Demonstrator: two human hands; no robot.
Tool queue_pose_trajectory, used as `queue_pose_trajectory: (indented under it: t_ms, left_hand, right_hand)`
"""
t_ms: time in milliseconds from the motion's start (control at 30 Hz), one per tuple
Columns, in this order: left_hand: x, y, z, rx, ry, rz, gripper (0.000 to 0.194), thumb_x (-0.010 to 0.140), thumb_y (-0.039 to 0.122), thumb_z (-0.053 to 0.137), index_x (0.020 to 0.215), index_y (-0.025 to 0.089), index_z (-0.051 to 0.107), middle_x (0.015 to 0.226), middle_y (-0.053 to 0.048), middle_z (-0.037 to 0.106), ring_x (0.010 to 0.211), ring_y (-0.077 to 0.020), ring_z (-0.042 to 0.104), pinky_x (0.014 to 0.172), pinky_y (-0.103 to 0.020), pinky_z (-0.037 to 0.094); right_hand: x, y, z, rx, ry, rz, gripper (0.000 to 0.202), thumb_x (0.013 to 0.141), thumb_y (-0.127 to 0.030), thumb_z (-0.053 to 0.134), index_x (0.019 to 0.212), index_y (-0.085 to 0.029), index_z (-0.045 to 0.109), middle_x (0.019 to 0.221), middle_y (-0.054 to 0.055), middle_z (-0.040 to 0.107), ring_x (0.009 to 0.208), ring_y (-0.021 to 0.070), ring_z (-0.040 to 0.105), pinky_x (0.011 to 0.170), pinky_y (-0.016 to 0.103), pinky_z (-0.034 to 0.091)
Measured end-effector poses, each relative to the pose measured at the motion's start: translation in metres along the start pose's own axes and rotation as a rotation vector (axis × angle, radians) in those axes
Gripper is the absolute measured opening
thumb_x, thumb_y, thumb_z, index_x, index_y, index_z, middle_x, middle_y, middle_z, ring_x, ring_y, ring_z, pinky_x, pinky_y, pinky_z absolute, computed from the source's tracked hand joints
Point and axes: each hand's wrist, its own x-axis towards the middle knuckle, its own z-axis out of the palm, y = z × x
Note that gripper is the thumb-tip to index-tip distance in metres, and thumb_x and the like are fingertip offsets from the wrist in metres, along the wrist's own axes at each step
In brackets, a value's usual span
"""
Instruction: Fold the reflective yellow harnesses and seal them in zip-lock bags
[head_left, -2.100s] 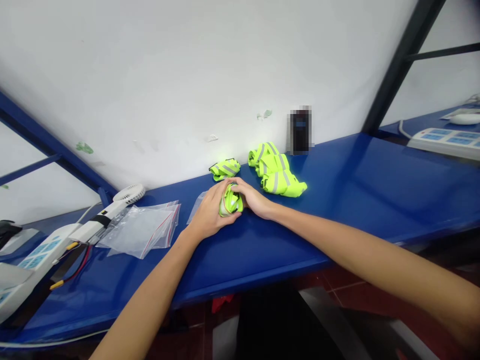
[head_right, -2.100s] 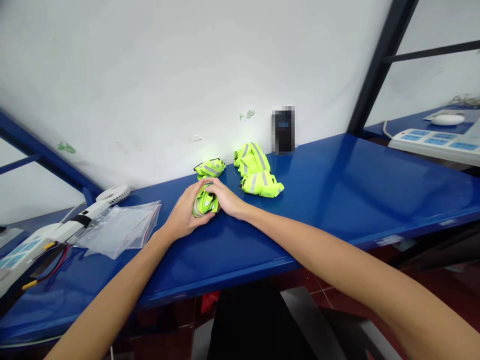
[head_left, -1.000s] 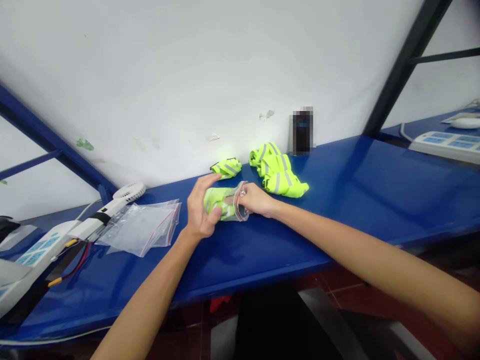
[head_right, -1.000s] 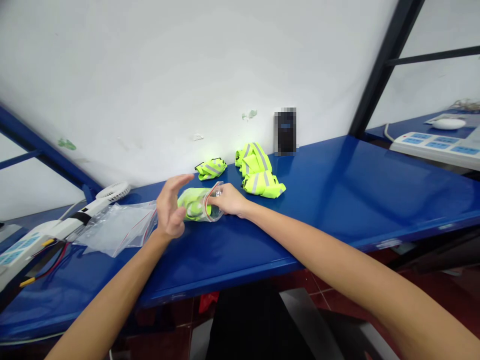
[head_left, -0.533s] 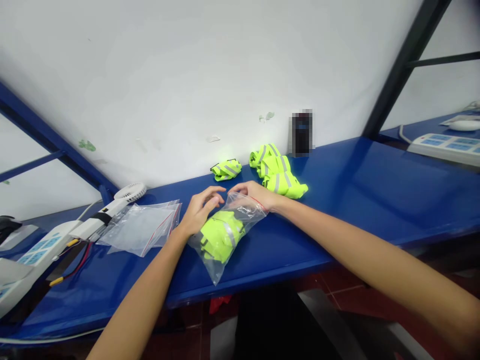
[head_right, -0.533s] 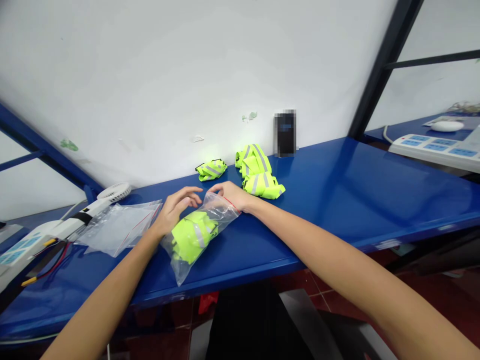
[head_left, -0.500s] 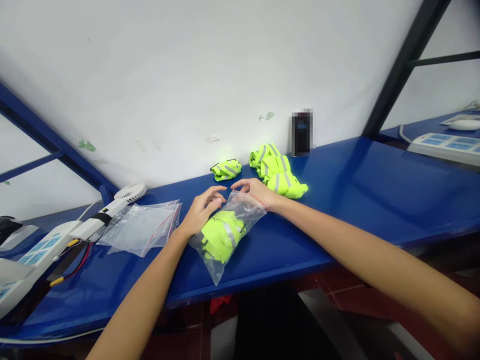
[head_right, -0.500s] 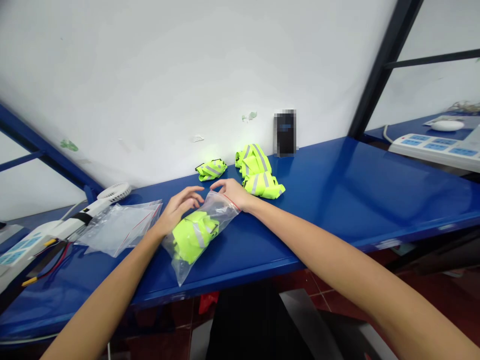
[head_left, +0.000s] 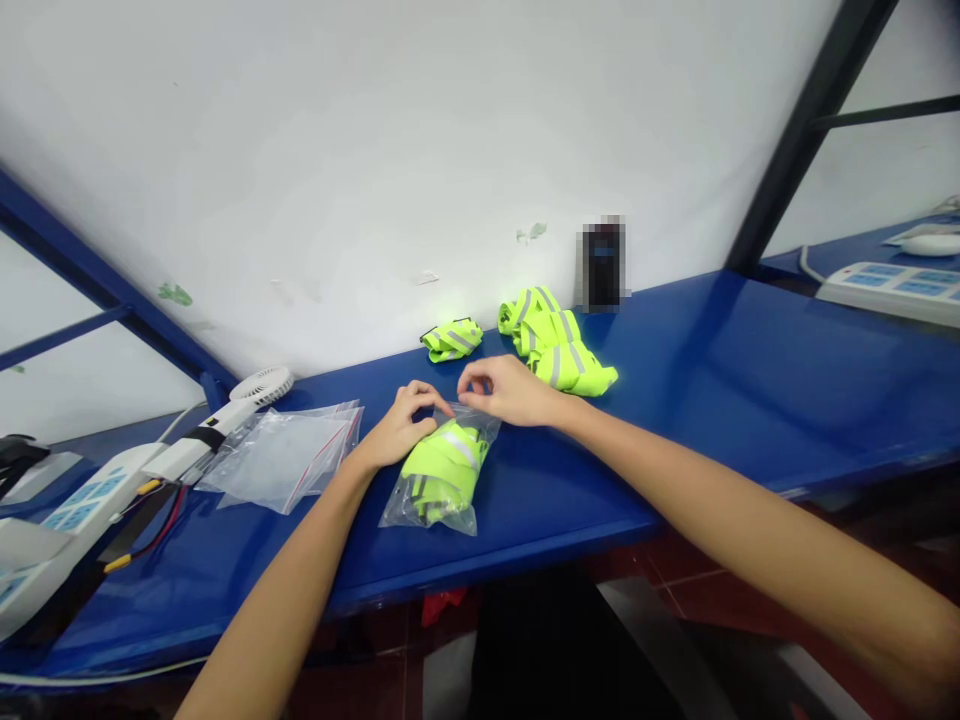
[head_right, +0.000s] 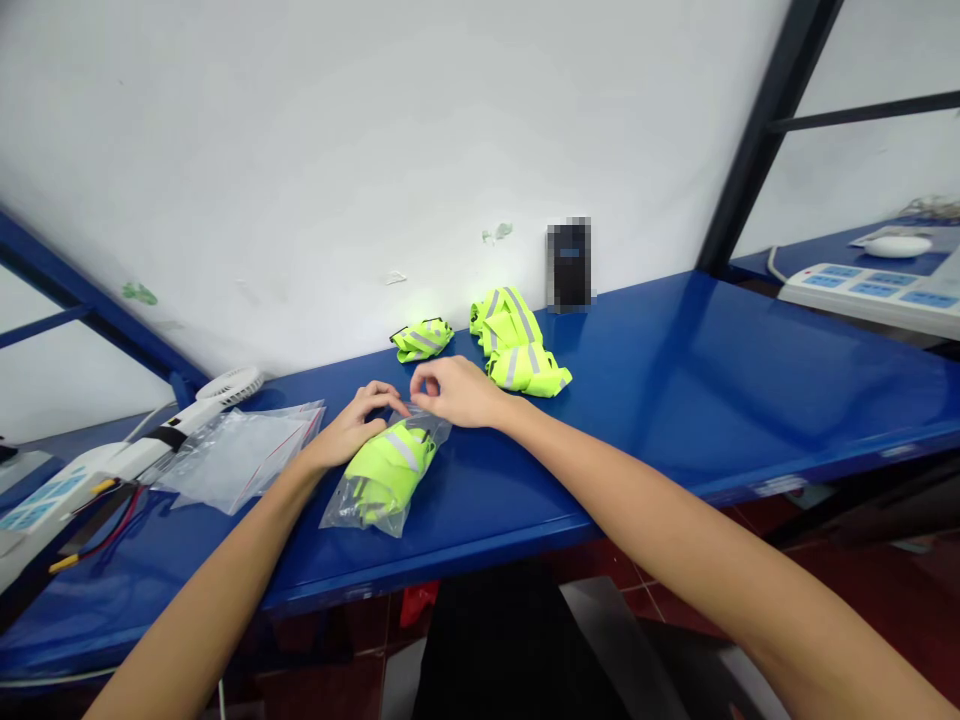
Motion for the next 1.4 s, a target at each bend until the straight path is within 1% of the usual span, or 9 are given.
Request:
queue_pose_trajectory:
  t_ms: [100, 200, 333, 433, 600, 733, 900, 1100, 1400]
  left_hand:
    - [0.001, -0.004, 0.004, 0.012, 0.047, -0.057, 0.028, 0.085, 0.041, 0.055, 0.073, 0.021, 0.07, 0.103, -0.007, 0.058, 0.106, -0.0259, 0.05, 0.103, -0.05, 0.035]
    - [0.002, -0.007, 0.005, 0.023, 0.031, -0.041, 0.037, 0.085, 0.054, 0.057, 0.075, 0.021, 0.069, 0.098, -0.007, 0.061, 0.1, -0.0246, 0.051, 0.101, -0.049, 0.036]
    - [0.002, -0.007, 0.0, 0.02, 0.004, -0.066, 0.048, 0.082, 0.054, 0.061, 0.12, 0.024, 0.063, 0.102, -0.007, 0.063, 0.099, -0.0247, 0.052, 0.095, -0.046, 0.041]
    - [0.002, -0.005, -0.006, 0.04, -0.081, -0.079, 0.068, 0.078, 0.05, 0.066, 0.139, 0.025, 0.049, 0.109, -0.009, 0.061, 0.102, -0.0267, 0.053, 0.095, -0.047, 0.042]
    - [0.001, -0.001, -0.007, 0.074, -0.136, -0.047, 0.033, 0.08, 0.04, 0.061, 0.108, 0.025, 0.068, 0.105, -0.007, 0.06, 0.103, -0.0272, 0.051, 0.097, -0.048, 0.038]
    - [0.003, -0.007, 0.001, 0.023, -0.036, -0.059, 0.014, 0.079, 0.028, 0.058, 0.089, 0.019, 0.062, 0.09, -0.003, 0.06, 0.092, -0.0219, 0.052, 0.089, -0.039, 0.041]
    - [0.005, -0.015, 0.005, -0.164, 0.043, -0.063, 0.021, 0.077, 0.022, 0.059, 0.098, 0.018, 0.059, 0.08, 0.0, 0.058, 0.075, -0.0152, 0.051, 0.075, -0.03, 0.043]
    - [0.003, -0.014, 0.009, -0.137, 0.203, -0.053, 0.013, 0.079, 0.027, 0.062, 0.087, 0.018, 0.067, 0.089, -0.004, 0.065, 0.085, -0.0182, 0.059, 0.078, -0.032, 0.045]
    - [0.004, -0.01, 0.011, -0.065, 0.17, -0.018, 0.02, 0.081, 0.024, 0.061, 0.095, 0.02, 0.075, 0.08, -0.004, 0.066, 0.078, -0.0177, 0.059, 0.081, -0.034, 0.046]
  right_hand:
    - [-0.001, 0.009, 0.005, -0.112, -0.225, 0.021, 0.015, 0.081, -0.03, 0.062, 0.081, -0.02, 0.073, 0.066, 0.0, 0.062, 0.058, 0.0126, 0.052, 0.059, 0.025, 0.035]
    - [-0.001, 0.015, 0.006, -0.157, -0.248, 0.031, 0.018, 0.079, -0.035, 0.066, 0.088, -0.022, 0.072, 0.074, 0.002, 0.065, 0.064, 0.0151, 0.055, 0.06, 0.026, 0.036]
    - [-0.001, 0.012, 0.004, -0.255, -0.202, 0.128, 0.043, 0.071, -0.041, 0.072, 0.11, -0.022, 0.067, 0.088, 0.007, 0.069, 0.074, 0.0217, 0.06, 0.059, 0.028, 0.037]
    - [-0.001, 0.005, 0.001, -0.285, -0.239, 0.264, 0.048, 0.068, -0.052, 0.073, 0.104, -0.019, 0.068, 0.087, 0.01, 0.07, 0.07, 0.0236, 0.061, 0.056, 0.03, 0.037]
    - [-0.001, 0.0, 0.0, -0.22, -0.305, 0.373, 0.03, 0.069, -0.049, 0.074, 0.072, -0.02, 0.066, 0.065, 0.006, 0.066, 0.055, 0.019, 0.056, 0.054, 0.03, 0.036]
    - [-0.001, 0.006, 0.006, -0.149, -0.208, 0.266, 0.023, 0.071, -0.037, 0.073, 0.076, -0.019, 0.061, 0.072, 0.003, 0.065, 0.062, 0.0154, 0.056, 0.056, 0.025, 0.036]
    - [-0.001, 0.009, 0.016, 0.033, -0.06, 0.081, 0.012, 0.078, -0.02, 0.063, 0.089, -0.017, 0.058, 0.077, -0.001, 0.062, 0.068, 0.0126, 0.056, 0.063, 0.023, 0.039]
    - [-0.002, 0.011, 0.019, 0.041, 0.034, 0.036, 0.01, 0.082, -0.02, 0.059, 0.09, -0.015, 0.064, 0.08, 0.001, 0.063, 0.072, 0.0123, 0.057, 0.067, 0.023, 0.04]
    - [0.0, 0.015, 0.014, -0.204, 0.029, 0.011, 0.013, 0.079, -0.017, 0.06, 0.081, -0.016, 0.073, 0.079, 0.004, 0.066, 0.072, 0.0137, 0.058, 0.069, 0.024, 0.04]
